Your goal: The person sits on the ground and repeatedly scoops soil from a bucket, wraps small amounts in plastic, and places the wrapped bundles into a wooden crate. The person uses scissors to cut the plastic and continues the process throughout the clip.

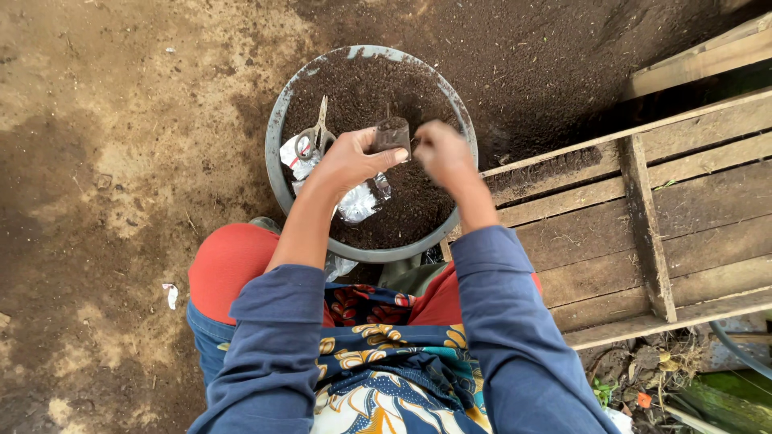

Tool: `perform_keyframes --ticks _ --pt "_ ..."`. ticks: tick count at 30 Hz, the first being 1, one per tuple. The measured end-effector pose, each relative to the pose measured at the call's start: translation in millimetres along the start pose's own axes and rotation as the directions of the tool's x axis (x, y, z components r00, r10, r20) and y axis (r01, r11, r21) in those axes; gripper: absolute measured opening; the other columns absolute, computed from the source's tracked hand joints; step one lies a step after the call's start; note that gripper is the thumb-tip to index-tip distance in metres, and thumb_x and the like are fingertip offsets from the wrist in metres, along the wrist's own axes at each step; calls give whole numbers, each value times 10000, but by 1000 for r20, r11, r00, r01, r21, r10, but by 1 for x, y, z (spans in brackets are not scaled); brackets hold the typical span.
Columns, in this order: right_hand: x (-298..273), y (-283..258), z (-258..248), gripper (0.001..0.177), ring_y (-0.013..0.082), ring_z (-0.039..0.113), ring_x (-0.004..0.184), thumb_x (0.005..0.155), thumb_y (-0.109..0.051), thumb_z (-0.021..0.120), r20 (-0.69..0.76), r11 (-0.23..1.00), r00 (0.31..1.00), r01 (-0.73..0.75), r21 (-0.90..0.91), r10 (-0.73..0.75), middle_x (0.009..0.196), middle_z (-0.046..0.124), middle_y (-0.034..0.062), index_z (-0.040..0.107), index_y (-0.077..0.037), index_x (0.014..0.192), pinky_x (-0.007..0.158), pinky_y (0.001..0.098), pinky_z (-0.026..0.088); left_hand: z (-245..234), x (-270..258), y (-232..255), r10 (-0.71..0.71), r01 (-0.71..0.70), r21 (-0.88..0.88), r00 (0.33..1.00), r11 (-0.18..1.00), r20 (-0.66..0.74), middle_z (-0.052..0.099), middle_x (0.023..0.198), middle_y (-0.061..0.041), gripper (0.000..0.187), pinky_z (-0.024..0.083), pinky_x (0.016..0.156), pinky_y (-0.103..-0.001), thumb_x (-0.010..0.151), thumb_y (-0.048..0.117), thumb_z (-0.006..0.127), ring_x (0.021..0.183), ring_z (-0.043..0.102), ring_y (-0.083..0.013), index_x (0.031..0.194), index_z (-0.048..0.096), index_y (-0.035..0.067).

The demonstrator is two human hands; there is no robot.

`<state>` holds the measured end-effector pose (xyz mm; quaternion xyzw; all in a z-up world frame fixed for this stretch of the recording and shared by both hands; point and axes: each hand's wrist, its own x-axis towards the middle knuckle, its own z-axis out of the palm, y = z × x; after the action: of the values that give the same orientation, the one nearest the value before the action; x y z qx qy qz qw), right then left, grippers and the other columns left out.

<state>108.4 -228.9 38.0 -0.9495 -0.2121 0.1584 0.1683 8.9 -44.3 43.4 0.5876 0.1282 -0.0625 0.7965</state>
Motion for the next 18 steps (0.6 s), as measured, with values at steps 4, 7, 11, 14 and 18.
perform_keyframes --ticks 4,7,11,14,18 --pt "5 14 45 453 448 633 1215 872 -225 794 258 996 965 -33 -83 53 1278 650 231 668 -46 1269 1056 564 516 3 -11 9 -74 74 -18 997 997 12 662 811 -70 304 558 605 -173 831 283 898 755 666 -111 1014 763 81" --pt "-2 -1 27 233 404 671 1098 947 -256 692 61 988 998 -25 153 16 1076 726 167 721 -142 1149 938 544 539 1 5 -17 -50 51 -16 998 999 31 681 847 -85 297 565 629 -200 802 214 920 798 681 -141 1020 761 89" --pt "-28 -71 -48 210 118 590 676 1039 -246 567 -63 379 987 2 925 147 758 564 11 598 -108 884 562 222 521 5 6 -25 -40 24 136 992 990 116 690 993 -147 616 593 767 -312 828 242 915 914 646 -210 1320 635 -2" --pt "-40 -95 -66 278 123 639 714 1032 -271 531 -112 356 989 69 932 101 742 580 34 568 -110 808 586 213 511 14 6 -25 -45 7 229 986 973 160 642 1192 -258 835 564 925 -457 871 296 892 1089 637 -308 1487 472 -81" --pt "-42 -77 -71 228 184 737 907 1021 -282 577 -151 784 981 185 593 -117 906 746 52 727 -168 893 807 314 572 1 49 -95 -3 -39 192 976 981 217 682 1211 -257 679 593 834 -453 896 202 870 1082 668 -339 1454 549 -12"
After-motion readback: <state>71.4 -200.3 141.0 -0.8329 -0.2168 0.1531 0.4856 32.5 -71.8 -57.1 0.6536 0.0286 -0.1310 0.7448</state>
